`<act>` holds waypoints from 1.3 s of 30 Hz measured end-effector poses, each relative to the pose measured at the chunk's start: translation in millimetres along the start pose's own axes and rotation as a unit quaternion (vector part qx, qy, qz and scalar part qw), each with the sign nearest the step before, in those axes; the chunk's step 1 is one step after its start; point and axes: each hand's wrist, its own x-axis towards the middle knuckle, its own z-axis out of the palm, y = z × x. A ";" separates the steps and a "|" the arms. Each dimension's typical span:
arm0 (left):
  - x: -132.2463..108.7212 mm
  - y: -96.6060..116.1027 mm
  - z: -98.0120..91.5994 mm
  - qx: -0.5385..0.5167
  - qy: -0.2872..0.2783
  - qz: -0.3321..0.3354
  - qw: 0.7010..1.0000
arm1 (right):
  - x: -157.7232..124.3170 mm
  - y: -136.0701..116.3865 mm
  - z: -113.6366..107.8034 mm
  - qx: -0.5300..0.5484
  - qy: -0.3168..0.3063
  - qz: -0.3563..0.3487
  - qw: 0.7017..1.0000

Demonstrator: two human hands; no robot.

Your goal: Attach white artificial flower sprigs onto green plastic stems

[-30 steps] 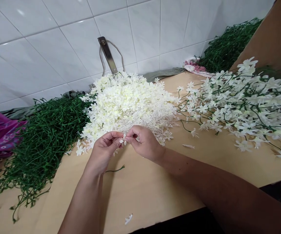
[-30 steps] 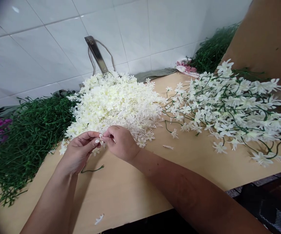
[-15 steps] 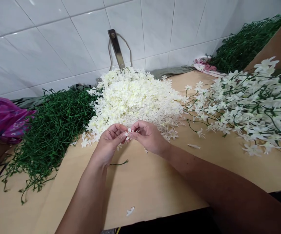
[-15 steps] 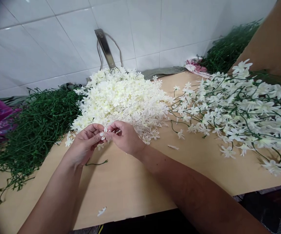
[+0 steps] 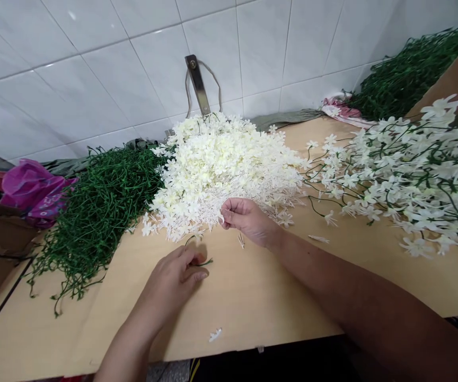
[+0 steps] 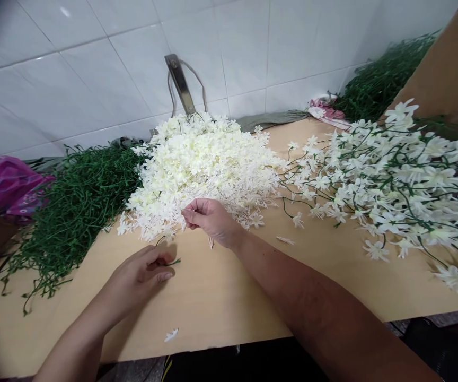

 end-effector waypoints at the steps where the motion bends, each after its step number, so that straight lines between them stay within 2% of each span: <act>1: -1.1 0.2 3.4 0.027 0.007 -0.006 1.000 | -0.3 1.0 -0.3 -0.005 -0.006 -0.003 1.000; 4: 3.4 3.6 7.8 0.097 0.033 -0.001 0.995 | -1.1 3.4 -0.2 -0.022 -0.025 -0.006 0.999; 6: 11.3 3.2 3.0 0.121 0.058 0.008 0.991 | -1.4 4.2 0.4 -0.027 -0.032 -0.005 0.999; 8: 22.4 -1.6 -8.7 0.128 0.110 0.000 0.986 | -1.3 4.4 0.9 -0.027 -0.033 -0.002 0.999; 10: 36.0 -9.3 -25.8 0.121 0.198 -0.016 0.973 | -0.8 4.1 0.5 -0.025 -0.029 0.001 0.999; 13: 56.5 -16.9 -53.0 0.049 0.310 -0.045 0.949 | 0.1 2.8 -1.3 -0.018 -0.019 0.006 1.000; 15: 66.4 -15.5 -65.7 -0.015 0.339 -0.042 0.940 | 0.0 2.0 -2.1 -0.008 -0.013 0.016 1.000; 17: 71.4 -9.4 -70.7 -0.096 0.350 -0.027 0.932 | -1.4 1.8 -1.6 0.011 -0.024 0.040 0.999; 20: 71.3 2.7 -63.4 -0.227 0.325 0.007 0.918 | -5.5 3.2 0.7 0.027 -0.098 0.117 0.988; 23: 66.8 11.2 -43.8 -0.304 0.253 -0.002 0.918 | -8.4 5.0 -0.5 -0.007 -0.193 0.205 0.960; 25: 63.6 13.8 -28.1 -0.344 0.201 -0.019 0.917 | -7.2 3.9 -6.2 -0.026 -0.220 0.231 0.947; 27: 60.9 15.1 -12.9 -0.381 0.144 -0.037 0.913 | -3.9 0.2 -15.1 -0.034 -0.197 0.223 0.954; 30: 58.5 17.1 5.9 -0.412 0.059 -0.055 0.908 | 1.7 -7.3 -26.6 -0.030 -0.111 0.166 0.979; 32: 58.4 18.1 14.5 -0.413 0.018 -0.055 0.909 | 3.3 -10.3 -28.4 -0.020 -0.077 0.134 0.988; 35: 60.2 17.4 21.1 -0.406 -0.025 -0.045 0.912 | 3.1 -9.3 -23.5 -0.027 -0.063 0.122 0.990; 39: 62.5 12.9 19.7 -0.424 -0.055 -0.024 0.904 | 3.5 -3.7 -18.6 -0.031 -0.059 0.120 0.990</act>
